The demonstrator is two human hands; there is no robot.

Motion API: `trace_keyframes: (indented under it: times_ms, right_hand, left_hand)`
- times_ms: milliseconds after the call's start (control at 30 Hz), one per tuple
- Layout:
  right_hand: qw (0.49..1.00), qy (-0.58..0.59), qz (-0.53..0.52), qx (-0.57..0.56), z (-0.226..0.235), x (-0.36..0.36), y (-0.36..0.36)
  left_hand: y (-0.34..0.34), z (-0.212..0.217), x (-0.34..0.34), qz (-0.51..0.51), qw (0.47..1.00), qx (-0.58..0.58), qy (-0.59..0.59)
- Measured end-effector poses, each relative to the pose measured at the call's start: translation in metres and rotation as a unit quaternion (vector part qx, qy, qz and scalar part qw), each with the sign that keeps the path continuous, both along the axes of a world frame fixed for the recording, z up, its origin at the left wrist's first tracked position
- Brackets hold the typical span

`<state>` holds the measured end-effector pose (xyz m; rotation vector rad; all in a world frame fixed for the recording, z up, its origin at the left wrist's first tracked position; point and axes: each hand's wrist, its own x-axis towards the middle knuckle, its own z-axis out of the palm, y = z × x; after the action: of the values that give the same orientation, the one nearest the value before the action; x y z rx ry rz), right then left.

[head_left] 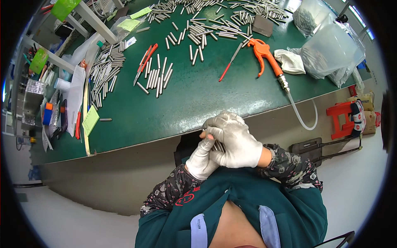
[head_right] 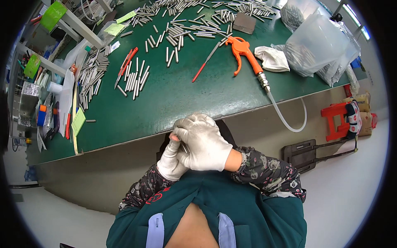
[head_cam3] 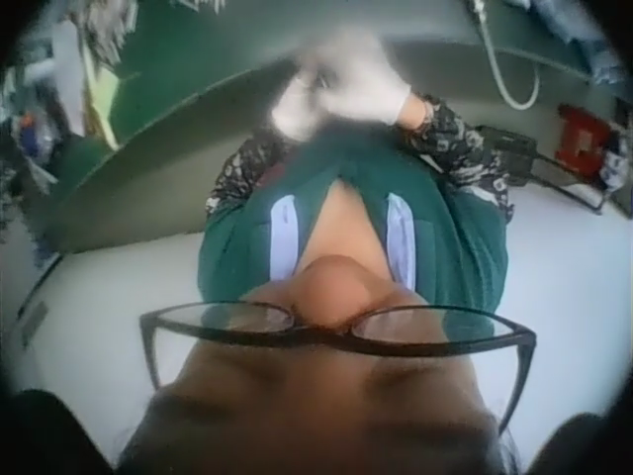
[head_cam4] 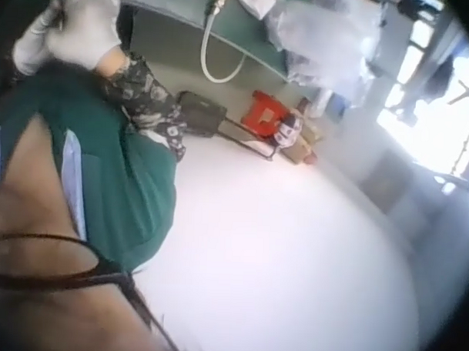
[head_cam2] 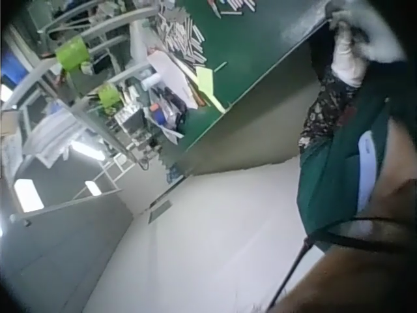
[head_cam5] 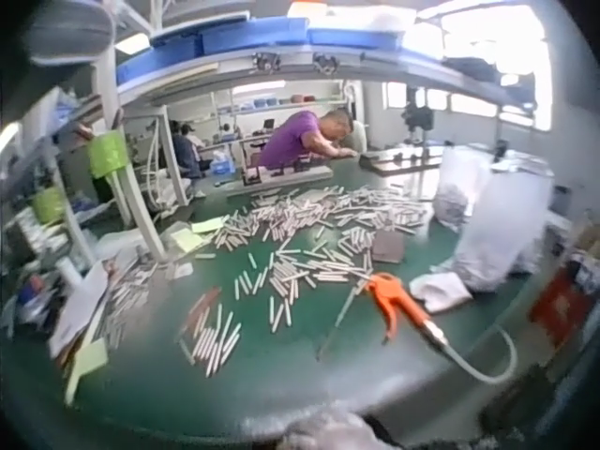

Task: Arranging, bundling, and cleaning small metal rods at an industrial workbench.

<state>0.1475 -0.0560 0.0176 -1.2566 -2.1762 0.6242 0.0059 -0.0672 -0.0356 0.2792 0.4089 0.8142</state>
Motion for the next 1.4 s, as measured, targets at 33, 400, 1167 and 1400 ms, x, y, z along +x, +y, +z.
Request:
trace_keyframes:
  times_ms: [33, 400, 1167, 1400]
  right_hand:
    - [0.997, 0.05, 0.003, -0.051, 0.0, 0.003, 0.0]
    - [0.787, 0.477, 0.021, -0.391, 0.038, 0.005, -0.009]
    - [0.984, 0.015, 0.067, 0.166, 0.033, 0.006, 0.081]
    - [0.968, 0.057, 0.044, 0.242, 0.021, 0.01, 0.121]
  left_hand:
    - [-0.001, 0.003, 0.001, -0.019, 1.0, 0.017, -0.001]
    - [-0.002, 0.012, 0.0, -0.065, 0.992, 0.012, 0.109]
    - [0.095, 0.047, -0.016, -0.03, 0.989, 0.127, 0.076]
    - [0.14, 0.052, -0.012, -0.029, 0.97, 0.203, 0.128]
